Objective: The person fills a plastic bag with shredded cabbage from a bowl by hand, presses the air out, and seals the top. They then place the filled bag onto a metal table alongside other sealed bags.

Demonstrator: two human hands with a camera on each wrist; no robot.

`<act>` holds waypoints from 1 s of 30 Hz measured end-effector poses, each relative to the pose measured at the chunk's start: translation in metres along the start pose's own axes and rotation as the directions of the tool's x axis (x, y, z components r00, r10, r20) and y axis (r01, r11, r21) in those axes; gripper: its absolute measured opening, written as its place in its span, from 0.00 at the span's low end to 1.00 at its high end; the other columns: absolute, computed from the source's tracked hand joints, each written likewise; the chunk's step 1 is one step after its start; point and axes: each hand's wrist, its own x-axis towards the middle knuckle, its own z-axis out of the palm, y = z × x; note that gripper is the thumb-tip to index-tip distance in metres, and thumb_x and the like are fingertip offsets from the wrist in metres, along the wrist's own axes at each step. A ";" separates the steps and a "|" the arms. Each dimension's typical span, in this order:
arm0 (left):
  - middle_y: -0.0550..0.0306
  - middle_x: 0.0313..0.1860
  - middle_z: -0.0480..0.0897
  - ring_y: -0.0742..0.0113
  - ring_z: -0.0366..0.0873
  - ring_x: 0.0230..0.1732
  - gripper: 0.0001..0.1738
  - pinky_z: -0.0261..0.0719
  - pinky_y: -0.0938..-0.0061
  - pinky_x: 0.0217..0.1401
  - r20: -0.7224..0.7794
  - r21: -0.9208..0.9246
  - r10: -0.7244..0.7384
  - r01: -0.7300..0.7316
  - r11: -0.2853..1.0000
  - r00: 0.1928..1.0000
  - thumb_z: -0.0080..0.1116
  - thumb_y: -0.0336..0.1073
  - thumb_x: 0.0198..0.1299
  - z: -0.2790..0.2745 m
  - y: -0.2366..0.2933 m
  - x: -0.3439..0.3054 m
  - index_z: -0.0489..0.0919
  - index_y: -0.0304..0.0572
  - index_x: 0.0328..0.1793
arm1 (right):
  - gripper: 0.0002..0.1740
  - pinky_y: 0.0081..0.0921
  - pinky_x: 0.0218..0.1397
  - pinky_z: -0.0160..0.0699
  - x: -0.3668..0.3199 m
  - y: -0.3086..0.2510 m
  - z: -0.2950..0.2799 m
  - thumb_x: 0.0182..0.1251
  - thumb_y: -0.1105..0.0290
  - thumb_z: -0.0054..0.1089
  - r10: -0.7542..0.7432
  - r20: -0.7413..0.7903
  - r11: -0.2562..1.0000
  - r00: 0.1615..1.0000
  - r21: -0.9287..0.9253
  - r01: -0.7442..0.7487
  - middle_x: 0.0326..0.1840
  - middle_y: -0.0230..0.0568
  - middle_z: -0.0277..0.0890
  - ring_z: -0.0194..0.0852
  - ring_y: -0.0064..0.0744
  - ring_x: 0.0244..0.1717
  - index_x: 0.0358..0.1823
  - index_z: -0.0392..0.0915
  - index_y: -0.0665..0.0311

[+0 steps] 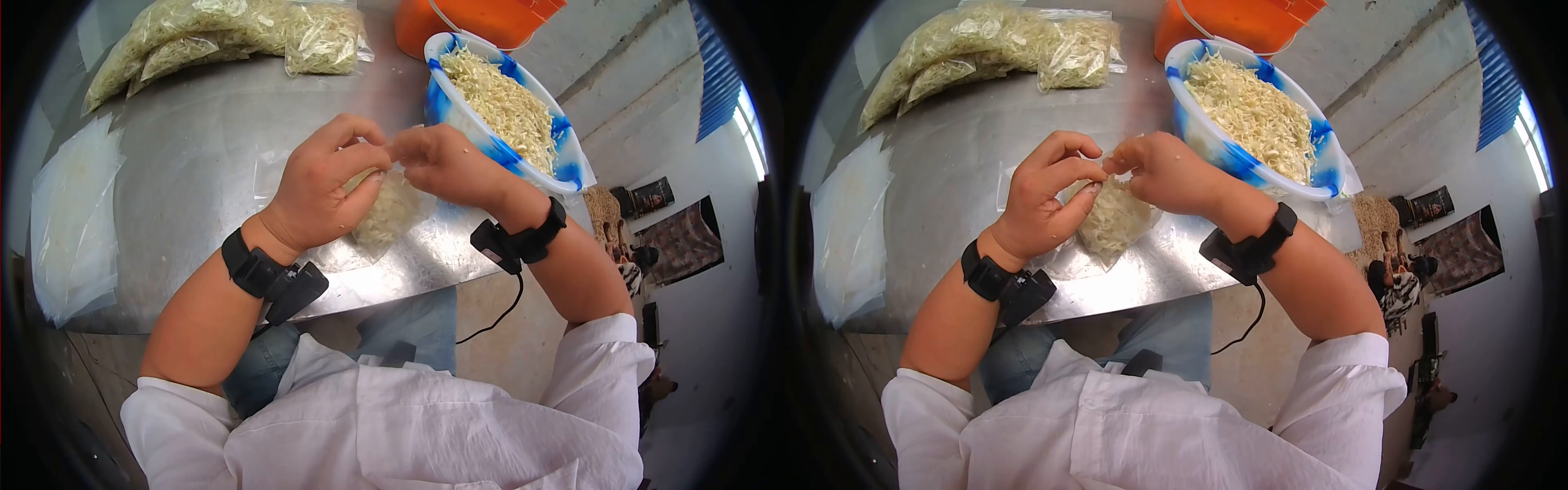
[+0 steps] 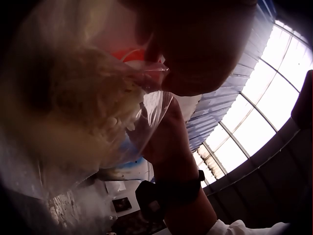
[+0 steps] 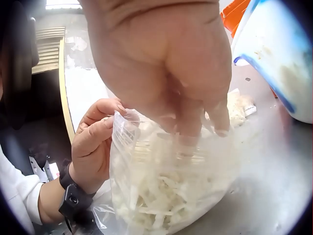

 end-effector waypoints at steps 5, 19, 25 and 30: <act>0.53 0.42 0.74 0.65 0.76 0.36 0.10 0.74 0.76 0.41 0.045 -0.009 -0.019 0.020 1.000 0.999 0.56 0.20 0.44 -0.002 0.000 0.000 0.78 0.37 0.34 | 0.20 0.21 0.52 0.73 -0.002 0.004 -0.004 0.50 0.89 0.46 0.050 0.081 0.994 0.995 0.093 -0.057 0.44 0.41 0.77 0.75 0.26 0.47 0.46 0.76 0.71; 0.53 0.42 0.74 0.65 0.75 0.36 0.10 0.74 0.76 0.41 0.044 -0.004 -0.013 0.013 1.000 0.999 0.55 0.20 0.43 -0.001 0.001 0.000 0.79 0.37 0.34 | 0.18 0.27 0.42 0.77 -0.009 0.006 0.004 0.47 0.87 0.49 -0.252 -0.115 0.957 0.961 -0.180 0.230 0.39 0.44 0.79 0.79 0.33 0.40 0.41 0.77 0.69; 0.54 0.41 0.75 0.62 0.75 0.34 0.08 0.74 0.74 0.39 0.012 0.009 -0.007 0.007 1.000 1.000 0.55 0.22 0.45 0.000 0.003 0.001 0.78 0.40 0.32 | 0.15 0.29 0.43 0.77 -0.014 -0.008 0.001 0.46 0.84 0.56 -0.259 -0.096 0.934 0.961 -0.277 0.224 0.41 0.46 0.79 0.78 0.38 0.38 0.40 0.78 0.70; 0.55 0.41 0.75 0.63 0.74 0.33 0.08 0.74 0.75 0.38 0.022 0.015 -0.014 0.014 1.000 1.000 0.56 0.22 0.44 0.000 0.003 0.002 0.78 0.39 0.32 | 0.13 0.28 0.44 0.76 -0.015 -0.012 -0.011 0.49 0.81 0.61 -0.223 -0.013 0.960 0.975 -0.177 0.217 0.46 0.46 0.78 0.77 0.35 0.40 0.39 0.77 0.70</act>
